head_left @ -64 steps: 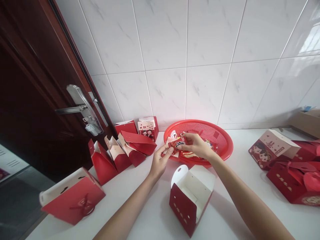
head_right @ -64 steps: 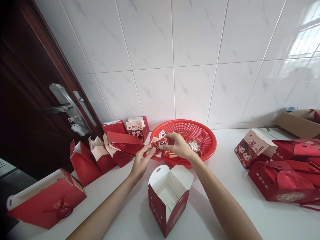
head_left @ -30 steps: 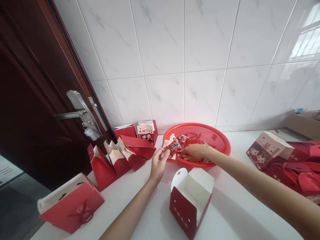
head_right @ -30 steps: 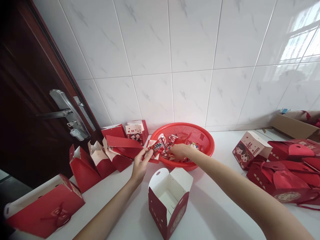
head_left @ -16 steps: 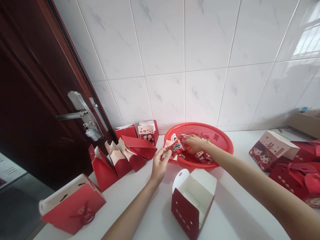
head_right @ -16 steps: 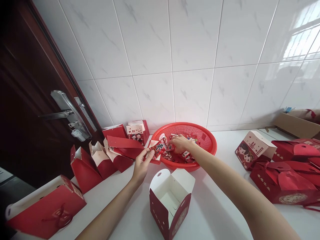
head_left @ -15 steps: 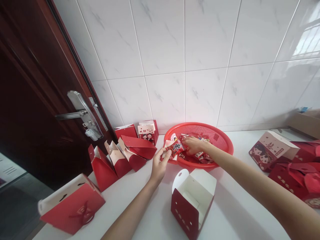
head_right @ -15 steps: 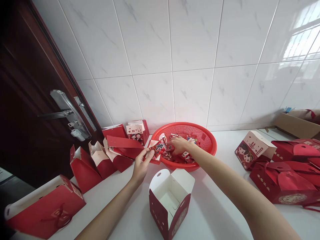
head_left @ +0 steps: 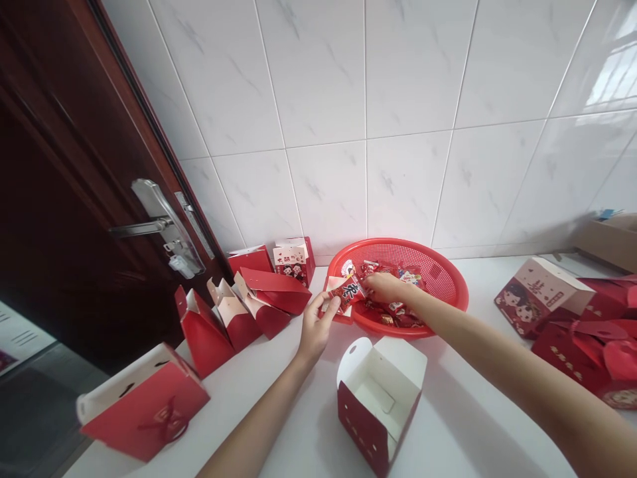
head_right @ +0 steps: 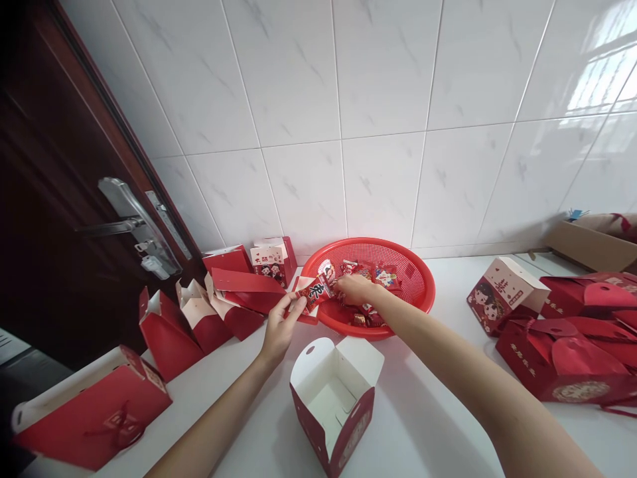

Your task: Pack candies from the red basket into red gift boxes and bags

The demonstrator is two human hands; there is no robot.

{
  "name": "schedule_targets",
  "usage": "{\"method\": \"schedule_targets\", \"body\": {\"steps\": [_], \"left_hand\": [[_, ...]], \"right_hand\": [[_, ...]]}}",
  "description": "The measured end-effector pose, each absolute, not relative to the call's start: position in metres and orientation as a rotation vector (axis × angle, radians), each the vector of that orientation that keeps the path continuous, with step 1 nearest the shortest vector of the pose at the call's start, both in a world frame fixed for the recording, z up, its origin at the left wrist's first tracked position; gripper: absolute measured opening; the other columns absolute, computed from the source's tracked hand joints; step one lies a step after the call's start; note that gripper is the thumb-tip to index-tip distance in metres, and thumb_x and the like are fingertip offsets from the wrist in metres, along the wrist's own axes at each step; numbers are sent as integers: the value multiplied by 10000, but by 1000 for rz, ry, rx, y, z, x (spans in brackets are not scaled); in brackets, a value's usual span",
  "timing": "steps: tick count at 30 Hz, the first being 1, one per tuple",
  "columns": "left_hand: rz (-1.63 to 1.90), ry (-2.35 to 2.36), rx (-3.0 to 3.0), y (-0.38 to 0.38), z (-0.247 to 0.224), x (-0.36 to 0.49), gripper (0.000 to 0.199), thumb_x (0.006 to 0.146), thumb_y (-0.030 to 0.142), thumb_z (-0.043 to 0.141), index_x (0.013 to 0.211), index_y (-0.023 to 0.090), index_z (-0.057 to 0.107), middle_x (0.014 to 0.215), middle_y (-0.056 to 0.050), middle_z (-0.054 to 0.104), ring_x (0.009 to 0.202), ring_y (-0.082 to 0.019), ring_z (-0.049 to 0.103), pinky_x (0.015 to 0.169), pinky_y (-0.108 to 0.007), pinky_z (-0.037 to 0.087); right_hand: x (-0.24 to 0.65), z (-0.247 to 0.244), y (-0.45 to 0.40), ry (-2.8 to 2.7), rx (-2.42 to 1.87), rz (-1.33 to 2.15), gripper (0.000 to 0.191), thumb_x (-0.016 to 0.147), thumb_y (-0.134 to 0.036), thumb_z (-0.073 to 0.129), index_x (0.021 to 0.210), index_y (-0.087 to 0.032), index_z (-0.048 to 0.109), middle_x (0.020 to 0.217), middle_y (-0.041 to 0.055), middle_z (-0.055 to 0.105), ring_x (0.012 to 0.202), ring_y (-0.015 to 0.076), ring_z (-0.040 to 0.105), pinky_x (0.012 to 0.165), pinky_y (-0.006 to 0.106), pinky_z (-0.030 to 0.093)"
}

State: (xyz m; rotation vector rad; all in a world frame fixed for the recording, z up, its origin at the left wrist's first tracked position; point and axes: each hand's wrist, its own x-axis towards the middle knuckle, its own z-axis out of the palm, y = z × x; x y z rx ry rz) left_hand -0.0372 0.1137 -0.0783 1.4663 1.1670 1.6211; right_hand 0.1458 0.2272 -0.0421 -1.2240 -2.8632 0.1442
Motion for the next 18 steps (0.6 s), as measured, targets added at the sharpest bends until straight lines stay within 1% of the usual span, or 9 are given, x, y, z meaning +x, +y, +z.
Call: {"method": "schedule_targets", "body": {"steps": [3,5,7,9,13,15,18], "left_hand": [[1622,1159,1484,114,-79,-38,326,910,490,651,790,188,682,781,-14,688,750,-165,607,753,-248,479],[1621,1161,1481,114,-80,-38,325,907,491,656,799,187,690,791,-18,694,754,-168,611,761,-253,481],[1624,1169,1469,114,-80,-38,316,899,492,665,827,187,705,817,-25,709,775,-176,626,774,-259,486],[1626,1177,1456,114,-78,-37,313,890,492,672,846,185,714,830,-31,720,788,-185,641,780,-264,492],[1627,1182,1440,112,-74,-35,297,871,481,688,847,186,709,829,-28,726,782,-186,654,757,-261,501],[1629,1184,1448,111,-72,-35,286,868,470,691,830,187,701,814,-21,722,768,-178,648,745,-254,498],[1623,1178,1463,112,-73,-36,287,877,467,679,810,188,688,789,-14,716,747,-168,639,730,-246,492]], "right_hand": [[155,-38,235,-2718,-1290,298,250,806,-101,658,1020,-161,773,1033,158,760,1026,311,701,846,334,521],[162,-36,240,-2616,-1315,421,281,801,-147,695,1073,-173,759,999,120,765,996,294,703,836,334,534],[169,-34,244,-2531,-1319,568,328,781,-196,736,1109,-188,746,948,69,766,929,262,713,790,317,554],[173,-34,248,-2467,-1312,710,325,755,-225,765,1078,-187,751,883,37,761,851,237,720,729,298,565],[177,-35,253,-2371,-1283,904,261,729,-290,793,962,-174,768,804,33,752,744,226,712,652,297,562],[178,-35,254,-2350,-1252,968,295,717,-318,804,977,-179,779,819,33,757,752,226,713,664,295,562],[179,-34,255,-2357,-1197,1028,390,672,-313,839,1041,-193,798,890,35,771,863,240,721,761,286,557]]}}
